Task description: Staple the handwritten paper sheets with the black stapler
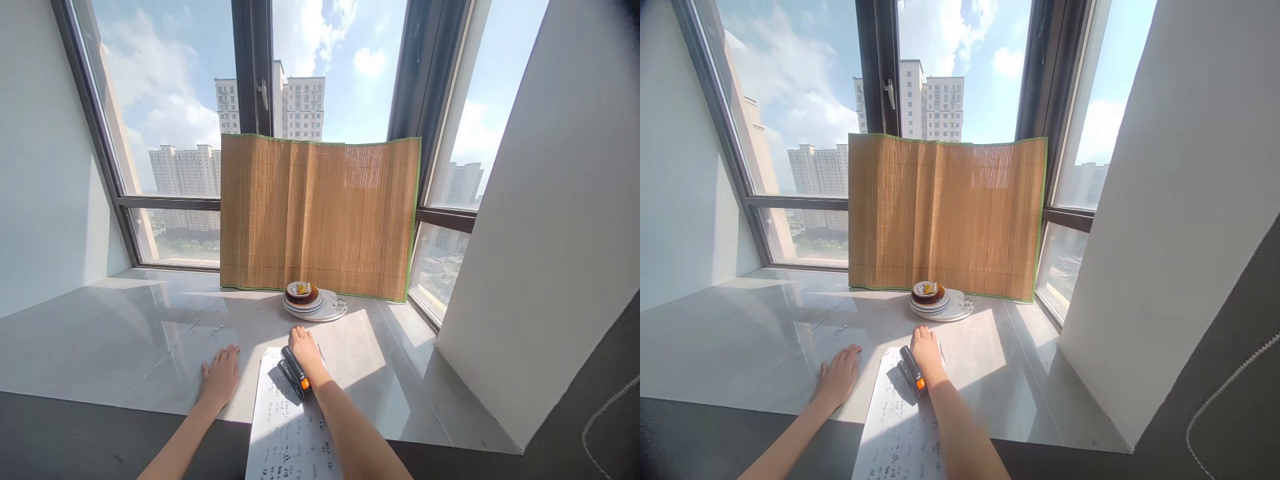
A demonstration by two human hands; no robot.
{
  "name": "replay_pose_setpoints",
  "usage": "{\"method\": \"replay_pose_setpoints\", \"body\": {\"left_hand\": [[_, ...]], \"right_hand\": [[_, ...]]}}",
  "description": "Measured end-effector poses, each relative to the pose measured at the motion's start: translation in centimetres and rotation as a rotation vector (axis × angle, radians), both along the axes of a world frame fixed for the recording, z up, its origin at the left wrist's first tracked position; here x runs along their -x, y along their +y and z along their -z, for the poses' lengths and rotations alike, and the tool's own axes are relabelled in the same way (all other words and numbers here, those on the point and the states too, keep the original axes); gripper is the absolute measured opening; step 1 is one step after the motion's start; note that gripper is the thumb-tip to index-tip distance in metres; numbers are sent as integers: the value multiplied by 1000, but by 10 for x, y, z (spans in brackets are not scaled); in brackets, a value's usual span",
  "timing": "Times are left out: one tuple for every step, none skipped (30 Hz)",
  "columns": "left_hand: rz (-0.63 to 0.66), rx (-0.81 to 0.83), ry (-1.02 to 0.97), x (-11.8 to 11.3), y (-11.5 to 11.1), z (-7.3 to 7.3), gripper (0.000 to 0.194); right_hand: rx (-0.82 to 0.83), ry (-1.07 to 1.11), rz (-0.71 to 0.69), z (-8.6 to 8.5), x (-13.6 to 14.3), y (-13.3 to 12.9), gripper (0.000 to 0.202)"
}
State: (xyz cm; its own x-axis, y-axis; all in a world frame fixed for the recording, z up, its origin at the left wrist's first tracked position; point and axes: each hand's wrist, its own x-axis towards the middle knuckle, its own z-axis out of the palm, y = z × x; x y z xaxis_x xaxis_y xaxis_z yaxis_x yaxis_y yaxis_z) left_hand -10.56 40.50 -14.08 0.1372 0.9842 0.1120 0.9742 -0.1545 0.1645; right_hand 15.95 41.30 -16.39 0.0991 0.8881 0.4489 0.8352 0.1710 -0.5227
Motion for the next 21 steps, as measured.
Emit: {"method": "replay_pose_setpoints", "body": {"left_hand": [[-5, -1, 9, 2, 0, 2, 54], [-6, -11, 21, 2, 0, 3, 54], [-5, -22, 34, 1, 0, 4, 54], [-4, -30, 44, -1, -1, 4, 53], [-1, -35, 50, -3, -1, 5, 53], [5, -38, 52, -4, -1, 5, 53], [12, -39, 50, -4, -1, 5, 52], [14, -40, 44, -3, 0, 6, 53], [14, -40, 36, -2, 0, 6, 53], [14, -42, 25, -1, 1, 6, 53], [16, -39, 15, 0, 1, 6, 53], [20, -35, 5, 0, 2, 6, 53], [25, -33, -2, 1, 1, 6, 53], [30, -33, -7, 1, 1, 6, 52], [34, -33, -10, 1, 1, 6, 52], [36, -34, -12, 1, 1, 6, 52], [37, -36, -12, 1, 1, 5, 52], [35, -40, -12, 2, 1, 5, 52], [30, -42, -11, 2, 1, 4, 52], [21, -50, -10, 3, 0, 3, 52], [18, -65, -10, 2, 0, 1, 51]], "right_hand": [[-6, 12, -4, -2, 11, 5, 43], [-5, 9, -2, -4, 20, 9, 42], [-2, -8, 2, -5, 27, 12, 42], [-3, -35, 3, -7, 32, 16, 43], [-10, -68, 4, -7, 35, 18, 44], [-23, -101, 6, -8, 37, 20, 45], [-38, -134, 9, -8, 38, 22, 45], [-55, -164, 14, -8, 37, 22, 46], [-67, -187, 22, -8, 36, 21, 45], [-71, -210, 37, -8, 34, 19, 44], [-70, -231, 60, -8, 30, 17, 41], [-66, -247, 88, -8, 26, 13, 38], [-61, -262, 120, -9, 20, 9, 35], [-54, -279, 153, -9, 12, 4, 32], [-40, -297, 182, -9, 2, -1, 29], [-24, -310, 203, -10, -10, -6, 27], [-5, -313, 215, -10, -23, -12, 24], [18, -313, 228, -10, -38, -17, 22], [43, -311, 242, -10, -53, -23, 21], [66, -311, 257, -11, -69, -27, 21], [90, -318, 277, -11, -84, -32, 20]]}}
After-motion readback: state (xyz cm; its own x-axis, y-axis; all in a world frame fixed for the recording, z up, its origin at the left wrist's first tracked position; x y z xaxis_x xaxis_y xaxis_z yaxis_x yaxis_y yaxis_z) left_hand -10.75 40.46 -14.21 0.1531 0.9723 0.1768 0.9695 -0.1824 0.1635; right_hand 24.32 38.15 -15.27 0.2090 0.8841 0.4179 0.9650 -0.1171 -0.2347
